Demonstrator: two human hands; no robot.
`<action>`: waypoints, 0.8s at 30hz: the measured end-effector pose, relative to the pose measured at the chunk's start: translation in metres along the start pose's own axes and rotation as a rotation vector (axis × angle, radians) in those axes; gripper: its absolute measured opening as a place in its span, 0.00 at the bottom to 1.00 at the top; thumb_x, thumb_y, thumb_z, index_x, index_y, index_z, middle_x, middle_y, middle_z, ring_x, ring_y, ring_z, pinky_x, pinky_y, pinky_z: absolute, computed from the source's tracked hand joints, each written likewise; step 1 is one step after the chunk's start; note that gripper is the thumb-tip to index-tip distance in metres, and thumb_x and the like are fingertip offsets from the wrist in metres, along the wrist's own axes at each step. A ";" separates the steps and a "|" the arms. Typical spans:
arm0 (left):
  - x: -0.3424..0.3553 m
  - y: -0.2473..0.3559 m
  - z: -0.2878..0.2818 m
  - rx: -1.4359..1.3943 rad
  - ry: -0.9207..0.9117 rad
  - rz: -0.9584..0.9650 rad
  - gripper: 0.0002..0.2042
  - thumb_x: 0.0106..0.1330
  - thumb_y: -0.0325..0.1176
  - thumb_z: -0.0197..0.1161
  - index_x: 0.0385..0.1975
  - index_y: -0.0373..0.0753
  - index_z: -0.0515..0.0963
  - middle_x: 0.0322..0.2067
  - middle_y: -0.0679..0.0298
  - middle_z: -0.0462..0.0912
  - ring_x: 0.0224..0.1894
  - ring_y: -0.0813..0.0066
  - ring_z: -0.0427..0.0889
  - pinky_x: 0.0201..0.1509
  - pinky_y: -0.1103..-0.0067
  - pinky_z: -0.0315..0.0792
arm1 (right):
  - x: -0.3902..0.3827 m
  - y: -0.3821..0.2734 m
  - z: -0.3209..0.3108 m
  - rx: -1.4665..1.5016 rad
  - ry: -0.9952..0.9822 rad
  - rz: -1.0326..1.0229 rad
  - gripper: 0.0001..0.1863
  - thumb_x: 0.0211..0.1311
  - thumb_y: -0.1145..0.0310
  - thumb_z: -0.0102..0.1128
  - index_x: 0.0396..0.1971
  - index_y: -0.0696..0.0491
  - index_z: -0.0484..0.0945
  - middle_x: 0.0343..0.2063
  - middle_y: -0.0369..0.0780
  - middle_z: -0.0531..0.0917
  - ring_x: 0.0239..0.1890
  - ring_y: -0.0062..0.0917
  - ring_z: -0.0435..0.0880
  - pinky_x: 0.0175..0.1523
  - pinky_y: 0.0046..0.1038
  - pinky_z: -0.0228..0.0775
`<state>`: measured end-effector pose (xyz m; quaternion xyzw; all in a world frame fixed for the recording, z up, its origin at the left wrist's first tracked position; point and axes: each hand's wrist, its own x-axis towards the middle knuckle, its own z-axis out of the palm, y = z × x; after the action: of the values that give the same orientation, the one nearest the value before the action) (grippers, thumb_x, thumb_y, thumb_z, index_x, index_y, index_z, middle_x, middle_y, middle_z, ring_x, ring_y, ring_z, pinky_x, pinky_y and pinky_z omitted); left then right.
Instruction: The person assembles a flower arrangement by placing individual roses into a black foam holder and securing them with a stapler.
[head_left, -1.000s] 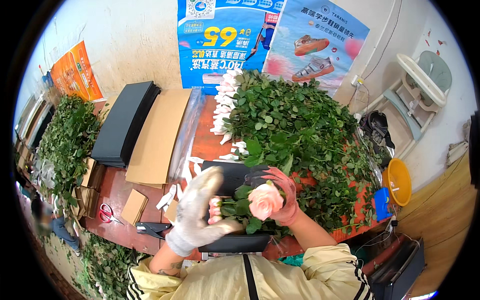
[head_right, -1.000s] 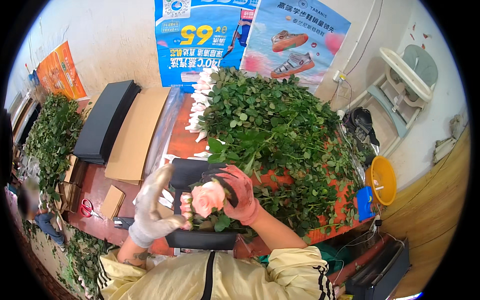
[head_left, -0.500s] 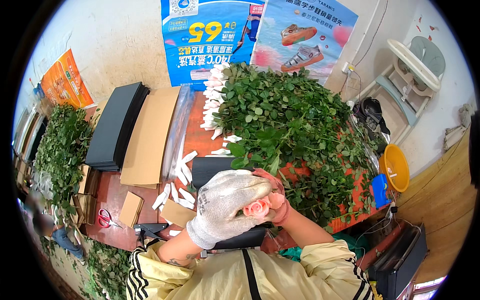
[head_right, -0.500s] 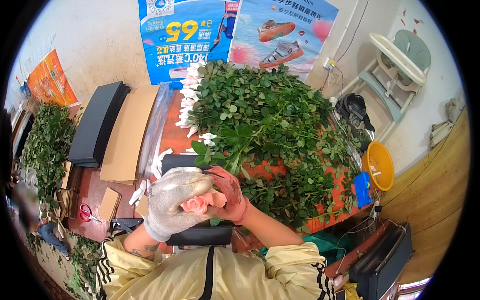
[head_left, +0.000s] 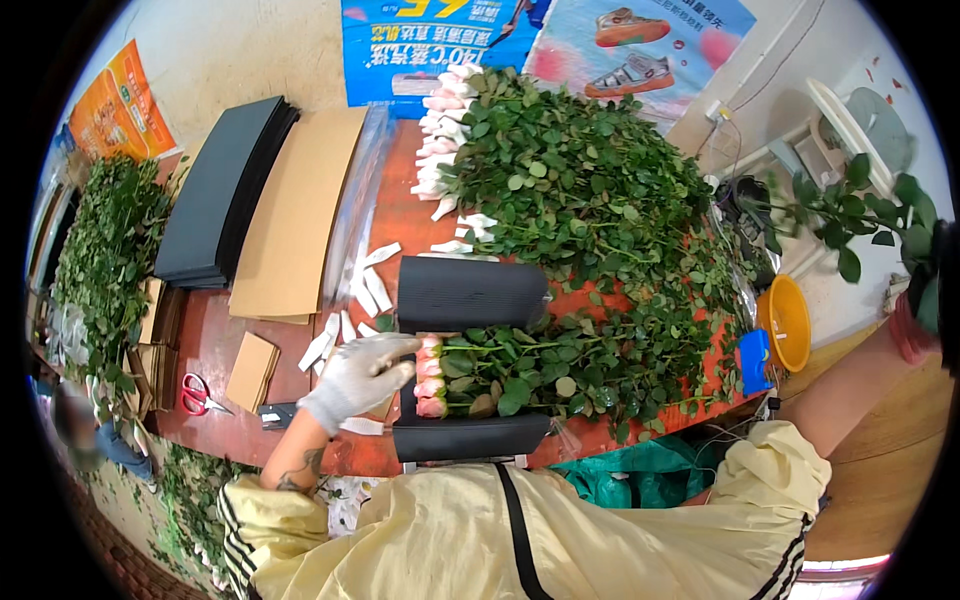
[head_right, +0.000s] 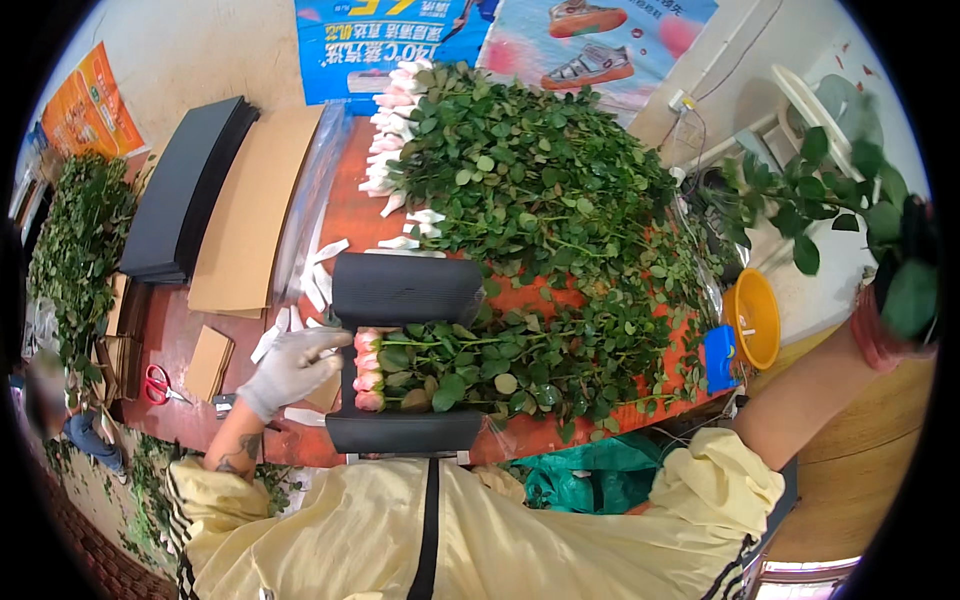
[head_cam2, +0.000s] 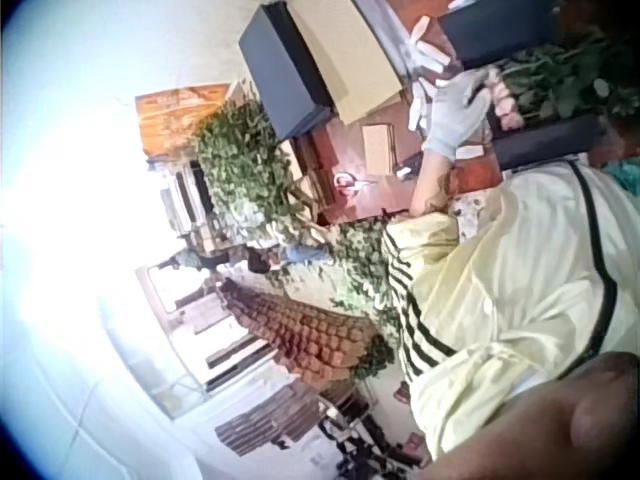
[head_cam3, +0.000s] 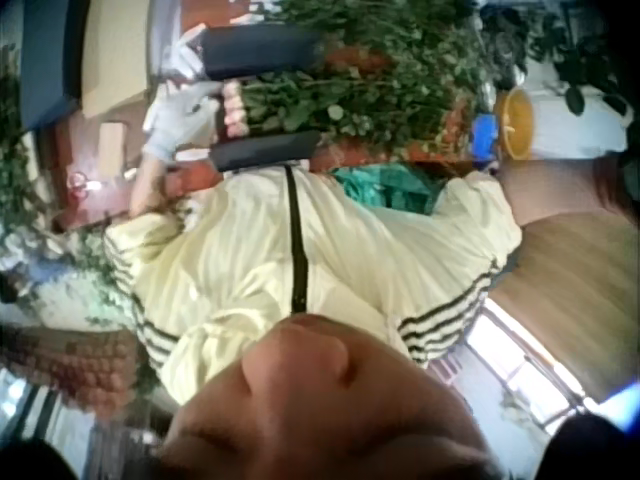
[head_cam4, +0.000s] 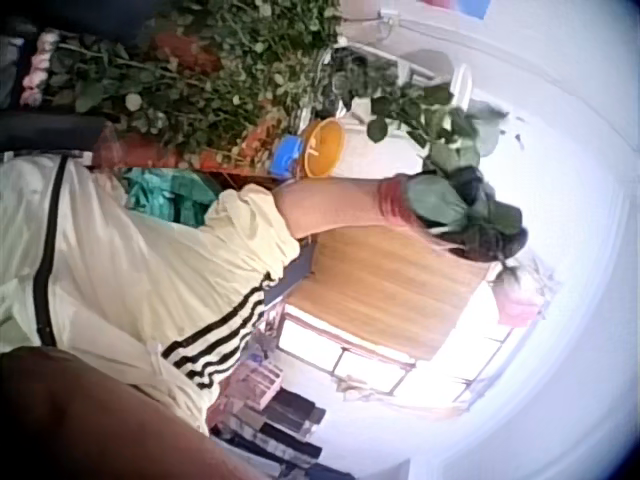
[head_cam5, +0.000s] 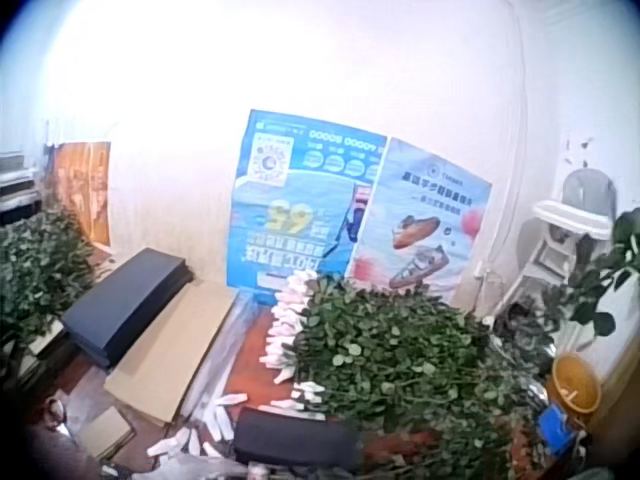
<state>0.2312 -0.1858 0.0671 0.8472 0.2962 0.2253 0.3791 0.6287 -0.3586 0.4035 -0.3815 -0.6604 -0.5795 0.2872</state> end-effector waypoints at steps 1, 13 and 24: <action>0.001 -0.007 0.010 0.097 -0.031 0.052 0.17 0.59 0.37 0.58 0.46 0.37 0.75 0.47 0.56 0.78 0.47 0.60 0.78 0.51 0.72 0.71 | -0.012 -0.026 0.018 0.227 -0.163 0.096 0.29 0.52 0.62 0.59 0.53 0.60 0.66 0.42 0.47 0.76 0.43 0.35 0.76 0.45 0.42 0.66; 0.009 -0.026 0.059 0.402 -0.493 -0.229 0.25 0.60 0.54 0.52 0.47 0.40 0.71 0.45 0.51 0.76 0.43 0.56 0.79 0.45 0.65 0.72 | -0.161 -0.304 0.182 0.697 -1.498 -0.126 0.15 0.60 0.64 0.43 0.45 0.52 0.72 0.38 0.39 0.76 0.40 0.33 0.77 0.49 0.29 0.68; -0.001 -0.021 0.058 0.360 -0.454 -0.242 0.29 0.59 0.53 0.52 0.56 0.41 0.66 0.52 0.54 0.71 0.43 0.59 0.80 0.45 0.67 0.73 | -0.216 -0.332 0.187 0.702 -1.119 -0.174 0.18 0.49 0.66 0.50 0.44 0.48 0.75 0.39 0.41 0.78 0.35 0.31 0.77 0.38 0.27 0.70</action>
<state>0.2586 -0.2049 0.0156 0.8879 0.3379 -0.0723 0.3036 0.4799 -0.2235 0.0143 -0.4539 -0.8878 -0.0655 -0.0394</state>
